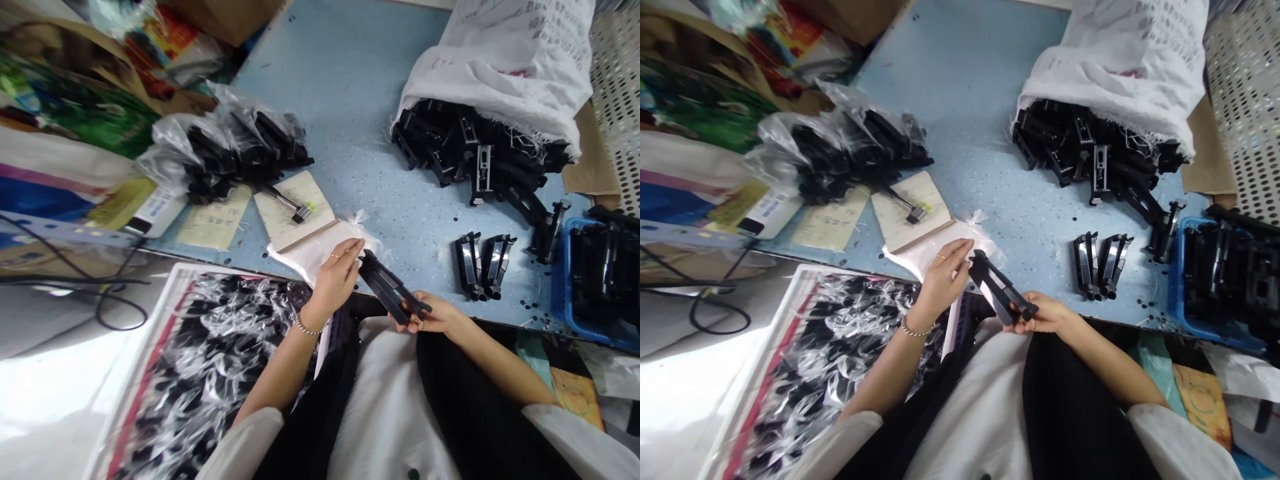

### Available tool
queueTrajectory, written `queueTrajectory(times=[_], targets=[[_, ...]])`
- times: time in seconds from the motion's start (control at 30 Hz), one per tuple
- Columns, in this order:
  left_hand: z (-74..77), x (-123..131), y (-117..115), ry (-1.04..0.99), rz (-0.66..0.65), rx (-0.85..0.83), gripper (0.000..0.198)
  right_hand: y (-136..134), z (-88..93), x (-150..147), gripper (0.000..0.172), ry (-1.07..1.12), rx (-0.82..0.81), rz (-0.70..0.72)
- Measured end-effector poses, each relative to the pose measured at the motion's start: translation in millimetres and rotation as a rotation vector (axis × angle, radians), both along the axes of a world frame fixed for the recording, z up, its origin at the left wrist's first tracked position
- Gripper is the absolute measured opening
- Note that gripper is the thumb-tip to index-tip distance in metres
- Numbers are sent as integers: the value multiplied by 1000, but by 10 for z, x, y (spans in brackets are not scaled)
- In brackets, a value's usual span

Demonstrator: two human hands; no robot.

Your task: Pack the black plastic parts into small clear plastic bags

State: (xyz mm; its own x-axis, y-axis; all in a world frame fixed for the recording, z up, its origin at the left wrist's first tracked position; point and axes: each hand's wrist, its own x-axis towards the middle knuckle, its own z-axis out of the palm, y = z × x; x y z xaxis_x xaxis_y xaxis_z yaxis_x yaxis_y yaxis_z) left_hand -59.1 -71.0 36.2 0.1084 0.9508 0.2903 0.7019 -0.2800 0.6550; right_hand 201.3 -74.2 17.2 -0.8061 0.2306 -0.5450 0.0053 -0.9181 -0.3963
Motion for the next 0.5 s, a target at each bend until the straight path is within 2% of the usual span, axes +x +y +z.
queueTrajectory(times=[0.07, 0.2, 0.3, 0.4, 0.43, 0.5], targets=[[15, 50, -109, 28, -92, 77, 53, 36, -113, -108, 39, -9, 11, -53], [62, 232, -342, -20, -350, 190, 67, 179, -169, -322, 34, -103, 255, -281], [111, 354, -398, -62, -302, 117, 70, 225, -86, -438, 26, -271, 574, -363], [151, 401, -346, 29, -289, 109, 58, 238, 71, -511, 17, -483, 972, -368], [171, 387, -310, 66, -302, 142, 49, 249, 131, -525, 16, -478, 1020, -355], [254, 278, -189, 122, -286, 201, 30, 286, 245, -531, 23, -352, 1001, -327]])
